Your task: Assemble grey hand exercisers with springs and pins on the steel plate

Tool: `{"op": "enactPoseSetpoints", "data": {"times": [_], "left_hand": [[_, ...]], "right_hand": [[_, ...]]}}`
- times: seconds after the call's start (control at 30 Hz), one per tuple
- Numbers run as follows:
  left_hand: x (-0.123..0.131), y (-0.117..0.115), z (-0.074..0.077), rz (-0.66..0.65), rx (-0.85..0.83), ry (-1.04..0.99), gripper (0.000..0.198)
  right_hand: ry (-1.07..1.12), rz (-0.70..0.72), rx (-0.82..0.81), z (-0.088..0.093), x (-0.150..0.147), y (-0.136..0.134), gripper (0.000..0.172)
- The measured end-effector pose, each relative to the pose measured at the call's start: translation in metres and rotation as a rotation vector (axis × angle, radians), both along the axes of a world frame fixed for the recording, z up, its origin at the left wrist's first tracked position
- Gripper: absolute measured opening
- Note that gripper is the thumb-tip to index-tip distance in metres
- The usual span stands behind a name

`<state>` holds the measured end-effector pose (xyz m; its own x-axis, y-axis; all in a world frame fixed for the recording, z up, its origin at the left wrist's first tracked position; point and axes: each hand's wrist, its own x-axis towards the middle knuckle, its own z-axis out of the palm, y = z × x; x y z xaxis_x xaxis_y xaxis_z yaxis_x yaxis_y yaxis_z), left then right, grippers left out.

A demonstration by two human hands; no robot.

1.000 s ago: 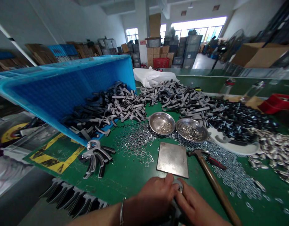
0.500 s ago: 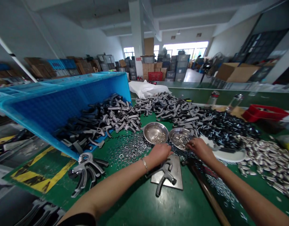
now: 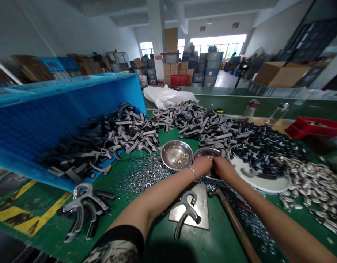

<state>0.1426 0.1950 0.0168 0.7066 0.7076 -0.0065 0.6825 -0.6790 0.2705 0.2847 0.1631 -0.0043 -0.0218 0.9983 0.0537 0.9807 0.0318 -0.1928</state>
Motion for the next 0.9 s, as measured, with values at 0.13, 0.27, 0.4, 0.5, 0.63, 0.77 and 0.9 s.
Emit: {"op": "enactPoseSetpoints", "data": {"times": [0.13,0.27,0.4,0.5,0.63,0.77,0.9], "left_hand": [[-0.019,-0.001,0.004,0.068,0.007,-0.136,0.021],[-0.058,-0.023,0.017,0.126,-0.063,-0.400,0.021],[-0.112,-0.070,0.016,0.223,-0.364,-0.785,0.015],[-0.141,-0.109,0.003,0.339,-0.519,-0.832,0.011],[-0.150,-0.142,-0.016,0.363,-0.345,-0.714,0.006],[-0.143,-0.149,-0.026,0.376,-0.223,-0.588,0.008],[-0.143,-0.148,-0.030,0.380,-0.221,-0.587,0.007]], "right_hand": [[0.157,-0.092,0.106,0.010,0.004,-0.005,0.023],[0.333,-0.124,0.142,0.027,-0.002,-0.038,0.030],[0.595,0.100,-0.018,0.027,-0.032,-0.096,0.027],[0.756,0.229,-0.167,0.013,-0.057,-0.126,0.025],[0.666,0.195,-0.227,-0.005,-0.070,-0.129,0.028],[0.505,0.229,-0.208,-0.005,-0.069,-0.117,0.028],[0.298,0.284,-0.196,0.006,-0.077,-0.112,0.020]]}}
